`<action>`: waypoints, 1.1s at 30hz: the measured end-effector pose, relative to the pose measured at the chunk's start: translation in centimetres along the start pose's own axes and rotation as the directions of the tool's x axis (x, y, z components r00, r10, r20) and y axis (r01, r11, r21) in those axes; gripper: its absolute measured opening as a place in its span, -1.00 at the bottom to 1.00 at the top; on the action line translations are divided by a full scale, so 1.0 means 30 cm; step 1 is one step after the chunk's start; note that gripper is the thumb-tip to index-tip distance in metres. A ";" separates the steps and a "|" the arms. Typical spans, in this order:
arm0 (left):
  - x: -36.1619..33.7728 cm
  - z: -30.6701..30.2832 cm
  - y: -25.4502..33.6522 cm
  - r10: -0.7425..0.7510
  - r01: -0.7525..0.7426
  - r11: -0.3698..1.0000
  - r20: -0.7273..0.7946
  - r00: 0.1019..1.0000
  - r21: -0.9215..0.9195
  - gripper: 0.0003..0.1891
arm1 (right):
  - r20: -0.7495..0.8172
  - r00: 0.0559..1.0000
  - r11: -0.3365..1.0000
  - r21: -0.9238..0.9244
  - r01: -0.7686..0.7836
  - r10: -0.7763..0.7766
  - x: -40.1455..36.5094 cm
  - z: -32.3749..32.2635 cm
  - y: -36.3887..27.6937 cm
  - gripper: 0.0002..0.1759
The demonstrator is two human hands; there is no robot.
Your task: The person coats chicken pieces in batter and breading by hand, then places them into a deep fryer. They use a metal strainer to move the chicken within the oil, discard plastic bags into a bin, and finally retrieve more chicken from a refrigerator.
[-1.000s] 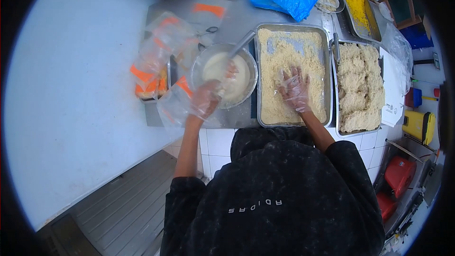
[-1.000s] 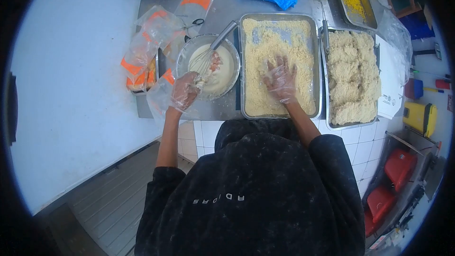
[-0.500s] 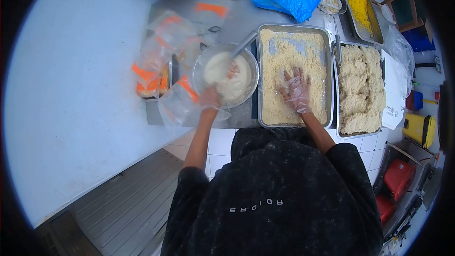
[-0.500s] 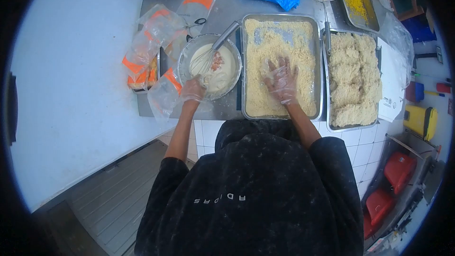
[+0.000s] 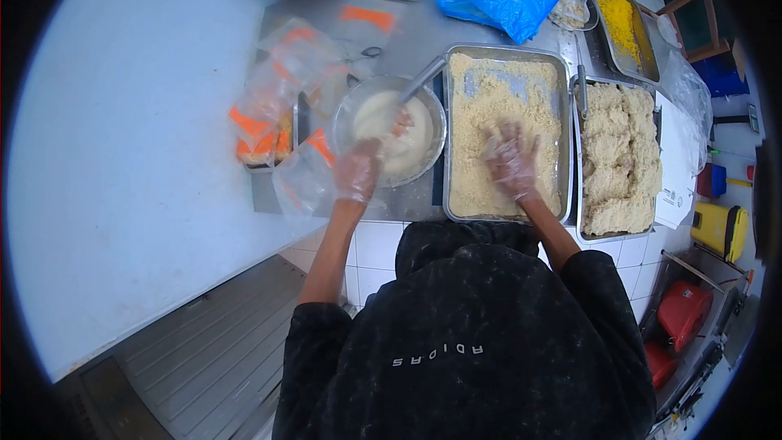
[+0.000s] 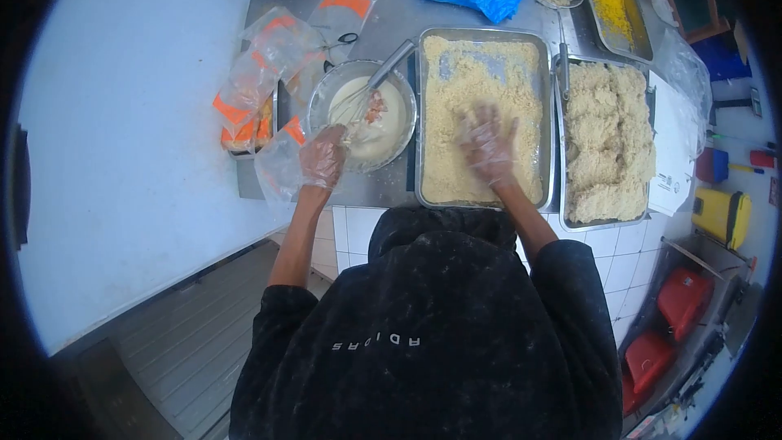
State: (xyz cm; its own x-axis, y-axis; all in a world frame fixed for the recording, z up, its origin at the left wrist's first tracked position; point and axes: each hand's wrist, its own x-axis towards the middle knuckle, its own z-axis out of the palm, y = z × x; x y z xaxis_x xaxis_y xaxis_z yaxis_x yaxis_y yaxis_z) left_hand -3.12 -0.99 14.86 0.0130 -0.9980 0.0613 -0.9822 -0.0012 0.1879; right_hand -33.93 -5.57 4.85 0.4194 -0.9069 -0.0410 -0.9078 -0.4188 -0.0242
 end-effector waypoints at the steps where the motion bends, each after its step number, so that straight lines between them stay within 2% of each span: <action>1: 0.000 -0.028 0.006 0.051 -0.051 0.999 -0.030 0.998 0.014 -0.77 | -0.052 0.997 0.998 0.018 -0.052 0.053 0.012 0.004 0.024 -0.31; 2: 0.001 -0.056 0.012 0.058 -0.058 0.998 -0.051 0.997 0.006 -0.76 | -0.103 0.988 0.994 0.036 -0.108 0.111 0.022 0.008 0.043 -0.32; 5: 0.008 -0.118 0.038 0.068 -0.073 0.996 -0.091 0.993 -0.045 -0.74 | -0.122 0.989 0.994 0.082 -0.070 0.080 0.021 0.049 0.079 -0.30; 8: 0.019 -0.168 0.059 0.046 -0.055 0.993 -0.092 0.995 -0.100 -0.72 | -0.044 0.991 0.980 0.162 -0.115 0.124 0.022 -0.029 0.083 -0.31; 10: 0.017 -0.210 0.086 0.062 -0.071 0.992 -0.086 0.994 -0.109 -0.71 | -0.231 0.952 0.893 0.443 -0.080 0.200 0.035 -0.035 0.135 -0.34; 11: 0.013 -0.236 0.110 0.107 -0.121 0.984 -0.109 0.988 -0.132 -0.72 | -0.304 0.917 0.824 0.565 -0.044 0.257 0.023 -0.037 0.161 -0.35; 12: 0.017 -0.265 0.134 0.154 -0.175 0.973 -0.138 0.978 -0.153 -0.72 | -0.140 0.914 0.679 0.714 -0.173 0.380 0.011 -0.093 0.177 -0.40; 14: 0.016 -0.303 0.183 0.216 -0.250 0.947 -0.177 0.960 -0.202 -0.72 | 0.234 0.825 0.281 0.863 -0.420 0.514 -0.008 -0.243 0.191 -0.49; 15: 0.013 -0.313 0.214 0.230 -0.271 0.935 -0.189 0.955 -0.229 -0.71 | -0.042 0.831 0.286 0.948 -0.143 0.555 -0.011 -0.182 0.220 -0.59; 16: 0.016 -0.324 0.247 0.243 -0.291 0.923 -0.205 0.948 -0.253 -0.71 | -0.089 0.819 0.212 0.977 -0.040 0.567 -0.012 -0.194 0.237 -0.59; 17: 0.023 -0.341 0.282 0.243 -0.277 0.910 -0.145 0.959 -0.307 -0.73 | -0.110 0.812 0.116 0.992 0.053 0.573 -0.010 -0.210 0.258 -0.59; 19: 0.036 -0.358 0.354 0.252 -0.238 0.881 -0.022 0.968 -0.409 -0.75 | -0.015 0.833 -0.075 0.995 0.068 0.553 -0.015 -0.265 0.273 -0.60; 20: 0.046 -0.337 0.383 0.275 -0.250 0.844 -0.018 0.961 -0.475 -0.76 | 0.024 0.846 -0.144 0.988 0.063 0.532 -0.015 -0.288 0.277 -0.61; 22: 0.075 -0.262 0.436 0.319 -0.263 0.756 -0.014 0.948 -0.599 -0.78 | 0.073 0.867 -0.190 0.981 0.025 0.493 -0.012 -0.292 0.274 -0.61; 24: 0.121 -0.161 0.479 0.323 -0.188 0.771 0.119 0.939 -0.608 -0.79 | 0.085 0.870 -0.101 0.994 -0.040 0.485 0.012 -0.234 0.275 -0.62; 26: 0.166 0.038 0.496 0.276 -0.149 0.836 0.169 0.946 -0.529 -0.79 | 0.058 0.863 0.151 0.977 -0.153 0.501 0.044 -0.113 0.294 -0.63; 27: 0.183 0.106 0.484 0.248 -0.100 0.832 0.204 0.947 -0.546 -0.78 | 0.038 0.859 0.295 0.931 -0.216 0.510 0.063 -0.042 0.309 -0.63; 28: 0.206 0.146 0.476 0.220 -0.052 0.827 0.237 0.946 -0.560 -0.77 | 0.011 0.858 0.431 0.861 -0.269 0.513 0.091 -0.058 0.294 -0.64; 29: 0.219 0.184 0.471 0.193 -0.004 0.819 0.269 0.944 -0.573 -0.76 | -0.063 0.865 0.500 0.836 -0.227 0.498 0.087 -0.075 0.274 -0.62; 32: 0.213 0.171 0.406 0.090 -0.013 0.828 0.110 0.990 -0.560 -0.75 | -0.111 0.917 0.717 0.662 -0.220 0.383 0.120 -0.066 0.243 -0.65; 33: 0.203 0.165 0.361 0.060 0.032 0.812 0.137 0.989 -0.583 -0.72 | 0.011 0.934 0.697 0.663 -0.273 0.356 0.123 -0.076 0.220 -0.62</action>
State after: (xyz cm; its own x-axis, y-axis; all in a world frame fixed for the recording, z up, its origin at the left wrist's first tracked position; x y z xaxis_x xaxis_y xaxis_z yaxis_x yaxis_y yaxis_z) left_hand -14.62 -7.40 12.43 -0.0713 -0.9955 -0.0625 -0.6879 0.0037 0.7258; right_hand -38.39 -11.79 6.81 0.0690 -0.9959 -0.0579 -0.7442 -0.0127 -0.6678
